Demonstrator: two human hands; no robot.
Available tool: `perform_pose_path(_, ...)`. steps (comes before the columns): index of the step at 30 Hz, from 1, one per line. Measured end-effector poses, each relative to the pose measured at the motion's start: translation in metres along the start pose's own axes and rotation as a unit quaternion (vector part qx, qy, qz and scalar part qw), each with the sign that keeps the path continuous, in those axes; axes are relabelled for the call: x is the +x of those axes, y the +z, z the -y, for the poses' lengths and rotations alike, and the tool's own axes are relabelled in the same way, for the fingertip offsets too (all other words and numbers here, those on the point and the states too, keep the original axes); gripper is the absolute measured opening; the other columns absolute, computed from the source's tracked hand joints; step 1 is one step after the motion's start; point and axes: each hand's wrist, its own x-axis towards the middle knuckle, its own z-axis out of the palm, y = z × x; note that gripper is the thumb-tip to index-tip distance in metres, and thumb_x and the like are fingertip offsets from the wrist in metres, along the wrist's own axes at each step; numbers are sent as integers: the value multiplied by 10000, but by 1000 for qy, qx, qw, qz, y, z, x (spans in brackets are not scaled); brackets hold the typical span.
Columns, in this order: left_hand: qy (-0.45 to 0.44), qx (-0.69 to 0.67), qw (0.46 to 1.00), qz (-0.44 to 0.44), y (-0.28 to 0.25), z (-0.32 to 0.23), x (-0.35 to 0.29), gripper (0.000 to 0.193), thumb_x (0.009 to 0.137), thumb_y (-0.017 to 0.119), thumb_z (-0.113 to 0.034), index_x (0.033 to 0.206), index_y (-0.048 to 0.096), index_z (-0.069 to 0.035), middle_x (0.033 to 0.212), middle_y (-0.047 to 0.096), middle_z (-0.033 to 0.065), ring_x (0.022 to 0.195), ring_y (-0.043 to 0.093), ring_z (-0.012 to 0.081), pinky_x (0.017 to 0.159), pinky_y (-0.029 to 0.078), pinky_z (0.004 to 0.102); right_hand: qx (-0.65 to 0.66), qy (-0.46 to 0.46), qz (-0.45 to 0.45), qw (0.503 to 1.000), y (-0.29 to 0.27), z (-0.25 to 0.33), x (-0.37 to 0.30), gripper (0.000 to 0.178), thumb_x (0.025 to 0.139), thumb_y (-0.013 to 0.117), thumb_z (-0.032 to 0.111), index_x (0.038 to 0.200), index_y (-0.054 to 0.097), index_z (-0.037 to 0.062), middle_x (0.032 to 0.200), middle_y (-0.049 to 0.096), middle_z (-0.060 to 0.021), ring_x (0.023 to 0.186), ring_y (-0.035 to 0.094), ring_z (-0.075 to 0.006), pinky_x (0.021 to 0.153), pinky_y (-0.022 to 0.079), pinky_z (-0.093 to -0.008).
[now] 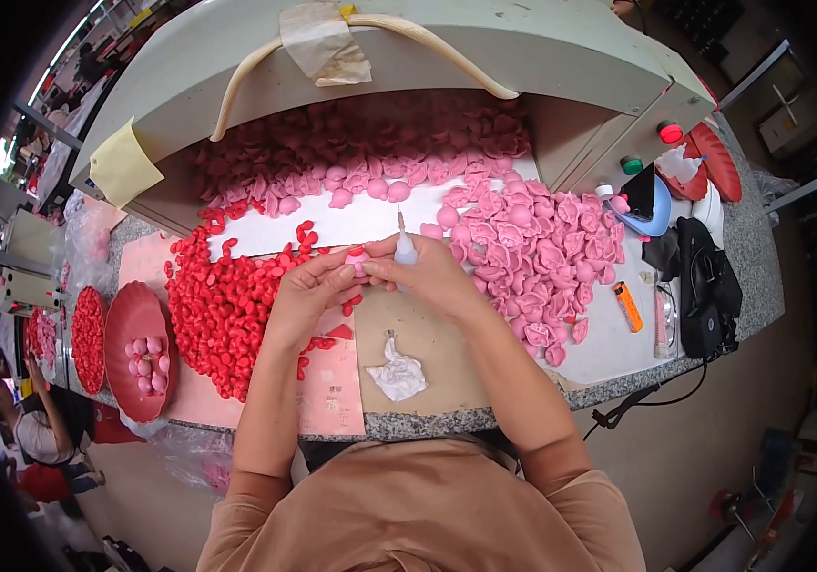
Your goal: Assemble small pink and red rubber components using a handheld dispenser tool at a factory workbench.
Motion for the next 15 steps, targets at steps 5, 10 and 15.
perform_pose_path(5,26,46,998,38,-4,0,0,276,878,585,-84,1137,577,12,1006,644,88,909,628,151,789,530,266,-11,-8,11,1000,-1,-2,0,223,814,670,113,996,623,-8,840,648,-59,723,586,-106,650,468,-232)
perform_pose_path(10,12,45,998,34,-1,-6,-1,267,873,586,-69,1127,584,14,997,646,82,902,629,150,787,529,266,-31,-1,12,999,-3,0,0,219,816,664,106,998,622,-9,835,647,-57,722,587,-104,655,467,-232)
perform_pose_path(15,11,27,999,37,-1,-8,-3,278,866,595,-63,1134,584,11,995,646,77,893,626,140,786,522,256,-7,-12,23,1000,-2,2,0,230,812,673,110,1001,623,-11,838,648,-53,732,590,-101,664,468,-231)
